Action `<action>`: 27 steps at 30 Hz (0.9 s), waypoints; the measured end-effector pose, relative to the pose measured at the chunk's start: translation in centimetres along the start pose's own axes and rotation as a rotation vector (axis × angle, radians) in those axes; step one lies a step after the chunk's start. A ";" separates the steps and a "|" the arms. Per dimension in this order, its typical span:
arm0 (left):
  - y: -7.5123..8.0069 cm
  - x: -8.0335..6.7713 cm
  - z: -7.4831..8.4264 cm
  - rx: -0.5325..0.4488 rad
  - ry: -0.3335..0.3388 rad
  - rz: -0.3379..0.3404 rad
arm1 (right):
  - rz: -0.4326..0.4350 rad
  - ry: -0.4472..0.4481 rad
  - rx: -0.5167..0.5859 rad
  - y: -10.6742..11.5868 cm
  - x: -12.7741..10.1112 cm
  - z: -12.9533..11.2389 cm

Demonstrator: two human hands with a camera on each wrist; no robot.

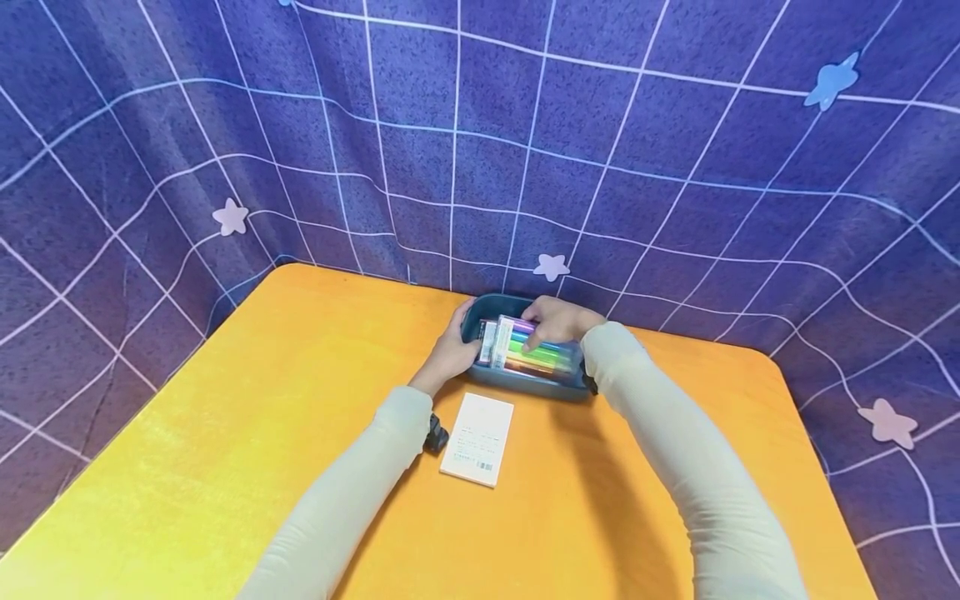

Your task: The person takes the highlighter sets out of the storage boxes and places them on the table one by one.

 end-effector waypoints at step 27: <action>-0.2 0.3 -0.2 -0.003 0.004 0.005 | 0.064 0.007 0.014 1.1 -0.9 0.0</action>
Point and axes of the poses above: each hand's wrist, its own x-axis towards the middle knuckle, its own y-axis out of the back of the hand, z = x × y, the point moved 9 cm from there along x, towards the middle knuckle, and after that the axes turned 6 degrees about z, right-handed, at the moved point
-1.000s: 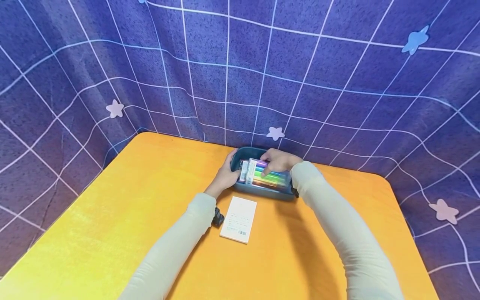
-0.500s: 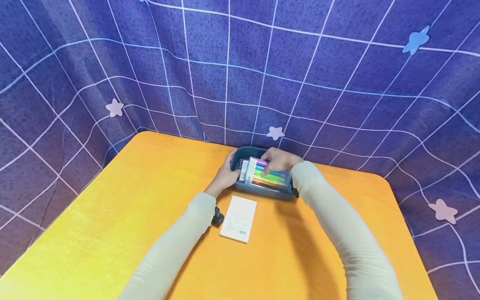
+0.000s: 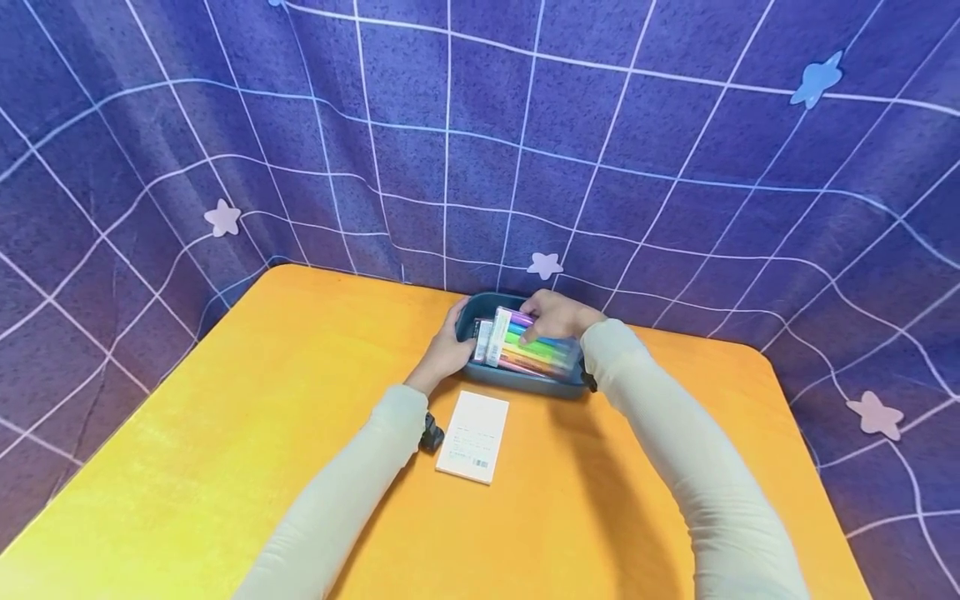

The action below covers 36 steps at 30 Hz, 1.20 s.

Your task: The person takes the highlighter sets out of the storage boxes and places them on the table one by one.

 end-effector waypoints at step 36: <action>0.2 -0.3 0.2 -0.011 0.007 0.010 | 0.044 0.028 -0.117 1.2 -1.0 -0.9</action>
Point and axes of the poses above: each hand's wrist, its own x-axis towards the middle knuckle, its own y-axis out of the back of the hand, z = x × y, the point moved 9 cm from there along x, towards the middle knuckle, and after that the axes turned 6 degrees about z, right-handed, at the moved point
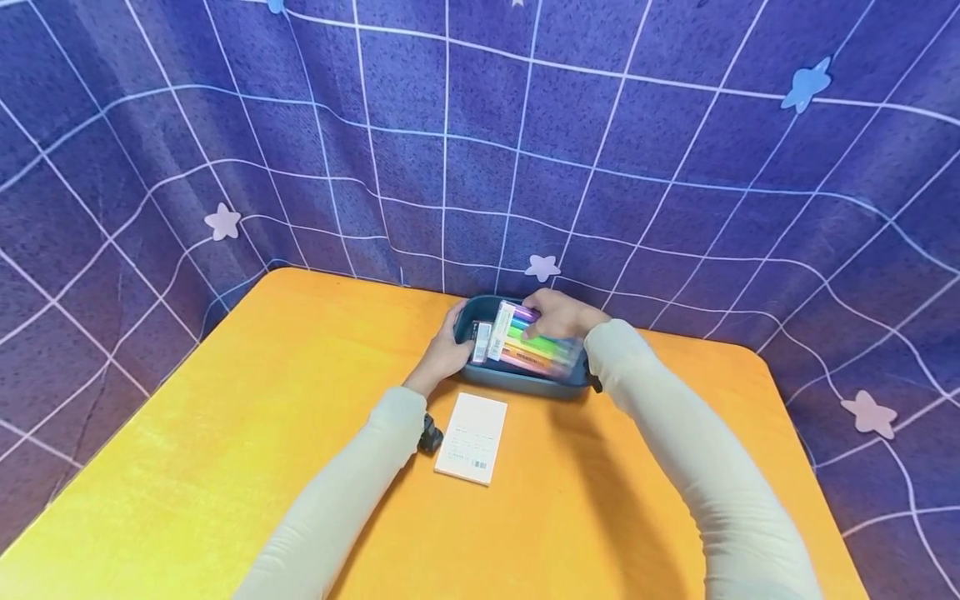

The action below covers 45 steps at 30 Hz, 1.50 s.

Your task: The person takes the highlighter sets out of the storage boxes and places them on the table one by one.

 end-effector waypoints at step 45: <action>-0.3 0.4 -0.3 0.011 0.015 -0.028 | 0.095 0.116 -0.073 3.1 -3.0 -3.6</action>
Point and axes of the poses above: each hand's wrist, its own x-axis towards the middle knuckle, its own y-axis out of the back of the hand, z = x × y, the point moved 9 cm from there along x, towards the middle knuckle, and after that the axes turned 6 degrees about z, right-handed, at the moved point
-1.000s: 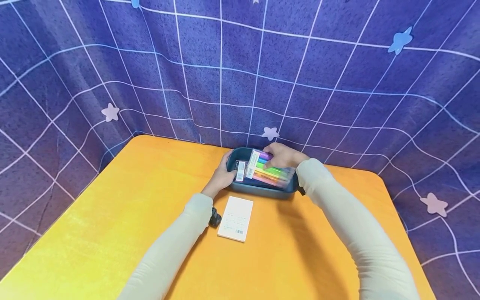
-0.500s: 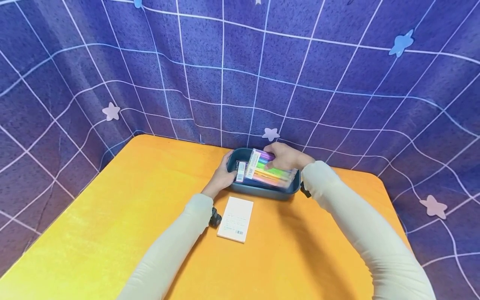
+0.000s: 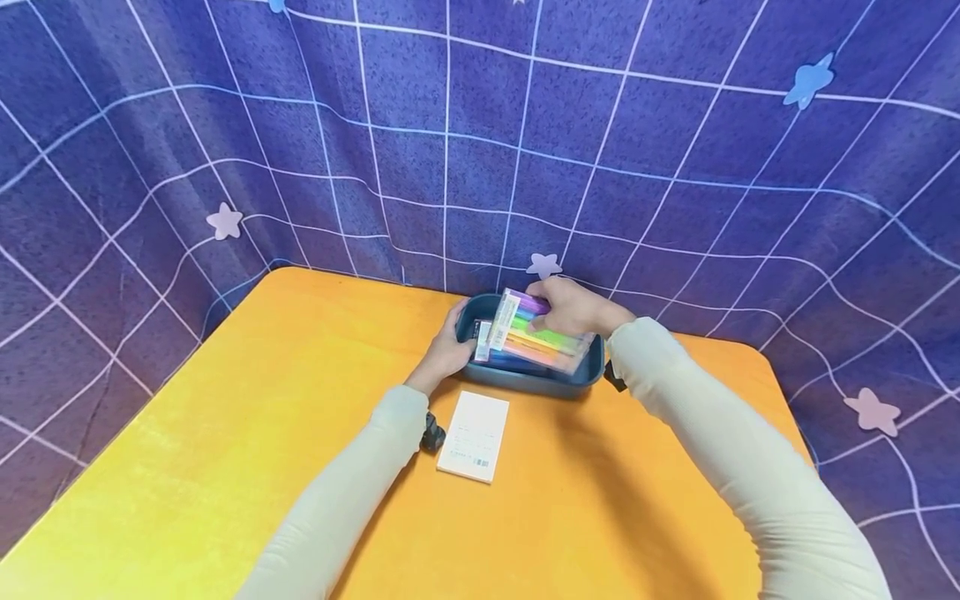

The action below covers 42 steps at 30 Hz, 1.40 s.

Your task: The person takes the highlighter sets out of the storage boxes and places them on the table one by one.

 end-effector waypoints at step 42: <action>0.1 -0.1 0.2 -0.018 -0.040 0.025 | 0.101 -0.022 0.148 -0.4 -5.0 -1.5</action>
Point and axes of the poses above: each hand's wrist, its own x-axis towards the middle knuckle, its own y-axis out of the back of the hand, z = x × y, the point moved 9 cm from there along x, towards the middle knuckle, and after that the axes turned 6 degrees about z, right-handed, at the moved point
